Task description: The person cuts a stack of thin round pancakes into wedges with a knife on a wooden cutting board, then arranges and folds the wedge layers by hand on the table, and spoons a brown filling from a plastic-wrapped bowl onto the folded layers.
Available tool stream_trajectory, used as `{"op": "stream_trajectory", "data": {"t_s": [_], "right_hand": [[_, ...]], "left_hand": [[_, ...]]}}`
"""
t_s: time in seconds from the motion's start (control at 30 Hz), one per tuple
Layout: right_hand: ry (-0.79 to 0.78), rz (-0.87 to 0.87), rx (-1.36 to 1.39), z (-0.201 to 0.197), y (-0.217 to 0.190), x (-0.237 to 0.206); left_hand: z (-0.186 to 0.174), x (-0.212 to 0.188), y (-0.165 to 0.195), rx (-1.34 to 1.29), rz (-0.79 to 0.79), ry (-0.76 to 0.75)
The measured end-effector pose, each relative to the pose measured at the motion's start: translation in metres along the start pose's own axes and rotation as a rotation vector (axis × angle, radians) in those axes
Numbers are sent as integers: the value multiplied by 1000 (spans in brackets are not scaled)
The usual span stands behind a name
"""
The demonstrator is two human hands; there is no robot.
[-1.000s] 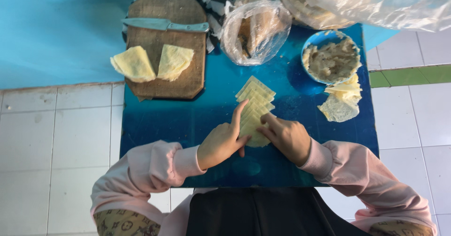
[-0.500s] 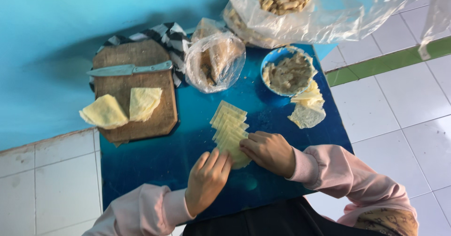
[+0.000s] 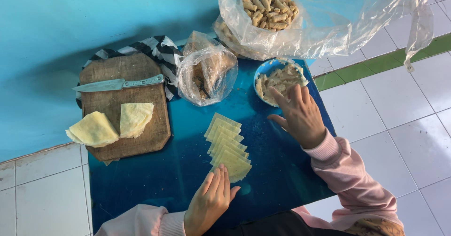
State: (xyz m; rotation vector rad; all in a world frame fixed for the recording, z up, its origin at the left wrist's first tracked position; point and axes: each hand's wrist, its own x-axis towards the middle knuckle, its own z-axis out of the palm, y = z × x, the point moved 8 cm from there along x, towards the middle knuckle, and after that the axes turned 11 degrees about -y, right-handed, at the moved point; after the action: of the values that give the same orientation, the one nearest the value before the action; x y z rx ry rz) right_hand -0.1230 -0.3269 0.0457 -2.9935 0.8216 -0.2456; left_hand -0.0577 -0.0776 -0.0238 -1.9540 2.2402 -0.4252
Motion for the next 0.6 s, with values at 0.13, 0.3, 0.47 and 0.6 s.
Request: {"op": "stream_trajectory", "data": {"t_s": [0.13,0.3,0.47,0.6], "right_hand": [[17,30,-79,15,2,4],[47,4,-122,28,1,5],[86,-24,-127,27,-2,1],[72,17,-90,24,1,1]], "left_hand": [[3,0,0,-4,9,-6],[7,0,1,8,21,0],[7,1,2,-9,34,-13],[5,3,1,19,46,-23]]}}
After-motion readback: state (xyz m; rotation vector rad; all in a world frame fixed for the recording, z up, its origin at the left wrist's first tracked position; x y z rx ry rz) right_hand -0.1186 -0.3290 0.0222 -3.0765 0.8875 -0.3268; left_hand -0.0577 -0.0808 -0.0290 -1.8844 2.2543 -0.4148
